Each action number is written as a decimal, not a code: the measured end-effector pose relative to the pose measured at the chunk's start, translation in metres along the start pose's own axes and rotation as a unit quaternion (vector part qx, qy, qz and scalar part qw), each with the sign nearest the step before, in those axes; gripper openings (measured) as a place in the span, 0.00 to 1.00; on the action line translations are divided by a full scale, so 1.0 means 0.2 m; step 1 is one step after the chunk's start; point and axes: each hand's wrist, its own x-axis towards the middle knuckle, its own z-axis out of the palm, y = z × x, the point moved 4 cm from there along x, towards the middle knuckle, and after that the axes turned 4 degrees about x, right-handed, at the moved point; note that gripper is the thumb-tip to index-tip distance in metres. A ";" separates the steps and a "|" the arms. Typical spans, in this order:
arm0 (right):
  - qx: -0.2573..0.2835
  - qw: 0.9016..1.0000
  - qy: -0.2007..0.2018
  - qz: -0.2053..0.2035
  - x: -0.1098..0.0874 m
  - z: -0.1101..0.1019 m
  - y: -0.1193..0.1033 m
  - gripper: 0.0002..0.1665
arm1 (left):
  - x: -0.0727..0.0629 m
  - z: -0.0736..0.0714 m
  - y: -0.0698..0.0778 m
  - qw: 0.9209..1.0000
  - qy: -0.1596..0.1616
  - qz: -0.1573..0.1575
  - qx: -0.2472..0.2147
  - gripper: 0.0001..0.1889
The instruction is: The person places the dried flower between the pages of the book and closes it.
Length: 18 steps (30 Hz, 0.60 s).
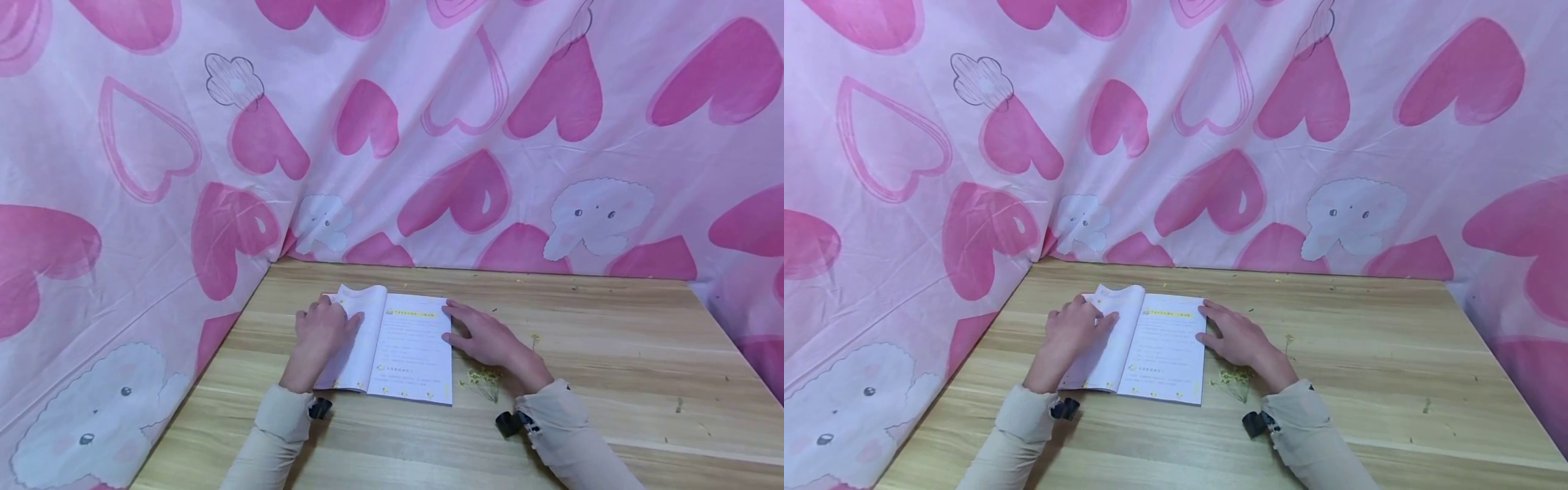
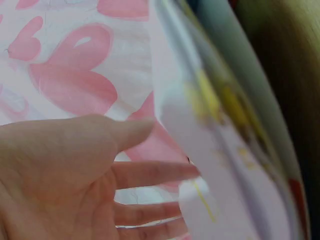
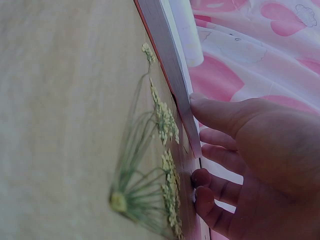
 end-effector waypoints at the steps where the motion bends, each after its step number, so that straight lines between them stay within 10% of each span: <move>1: 0.000 1.000 0.000 -0.001 0.00 0.00 0.00 0.42 | 0.00 0.00 0.00 1.000 -0.004 -0.001 0.007 0.30; 11: -0.005 1.000 0.000 -0.002 0.00 0.00 0.00 0.42 | -0.01 0.02 0.03 0.999 -0.035 0.031 0.023 0.29; 18: 0.004 1.000 0.012 -0.011 0.00 -0.02 0.00 0.40 | 0.04 0.06 0.09 0.974 -0.009 0.225 -0.042 0.29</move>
